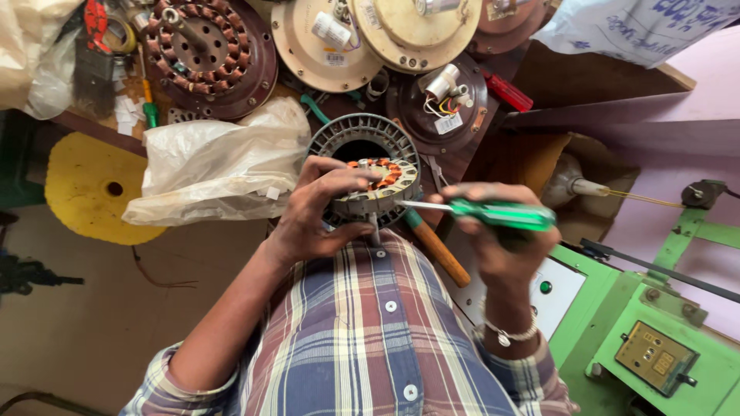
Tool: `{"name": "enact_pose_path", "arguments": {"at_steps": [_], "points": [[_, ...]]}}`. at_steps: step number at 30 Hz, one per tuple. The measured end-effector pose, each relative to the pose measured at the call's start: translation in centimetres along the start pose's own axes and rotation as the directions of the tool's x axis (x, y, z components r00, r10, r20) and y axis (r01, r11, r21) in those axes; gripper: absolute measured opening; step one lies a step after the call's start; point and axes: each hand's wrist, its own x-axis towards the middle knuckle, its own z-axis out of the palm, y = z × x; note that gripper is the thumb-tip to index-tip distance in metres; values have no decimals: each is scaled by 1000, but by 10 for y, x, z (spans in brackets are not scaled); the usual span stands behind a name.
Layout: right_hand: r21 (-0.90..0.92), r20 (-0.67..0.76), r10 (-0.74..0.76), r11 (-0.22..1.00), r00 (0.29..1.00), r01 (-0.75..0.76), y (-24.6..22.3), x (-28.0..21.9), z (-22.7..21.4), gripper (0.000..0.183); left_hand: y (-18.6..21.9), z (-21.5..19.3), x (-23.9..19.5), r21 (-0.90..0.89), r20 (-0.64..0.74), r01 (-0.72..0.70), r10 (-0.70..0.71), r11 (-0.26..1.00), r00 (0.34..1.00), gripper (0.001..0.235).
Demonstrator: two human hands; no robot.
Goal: The person works on a circular electrical component, likely a motor stator, using a screwdriver and hammer to adjust internal parts. They repeatedly insert and remove small white pieces while manipulating the component on a cluttered workbench.
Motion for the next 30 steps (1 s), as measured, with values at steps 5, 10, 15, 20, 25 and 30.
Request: {"name": "enact_pose_path", "arguments": {"at_steps": [5,10,15,20,25,30], "points": [[71,63,7,997,998,-11,12,-25,-5,23,11,-2,8,97,58,82,-88,992,994,62],[66,-132,75,996,988,-67,31,-43,12,23,14,-1,10,157,71,62,-73,986,995,56],[-72,-89,-50,996,995,44,31,-36,20,24,16,1,9,187,39,65,-74,980,997,53],[-207,2,-200,959,980,196,31,-29,23,25,15,4,8,206,14,61,-65,977,998,52],[-249,60,-248,934,967,255,27,-22,22,27,21,7,10,240,-26,67,-63,968,998,48],[-334,125,-240,903,963,269,17,-13,26,30,32,9,15,288,-57,80,-67,954,996,47]]}}
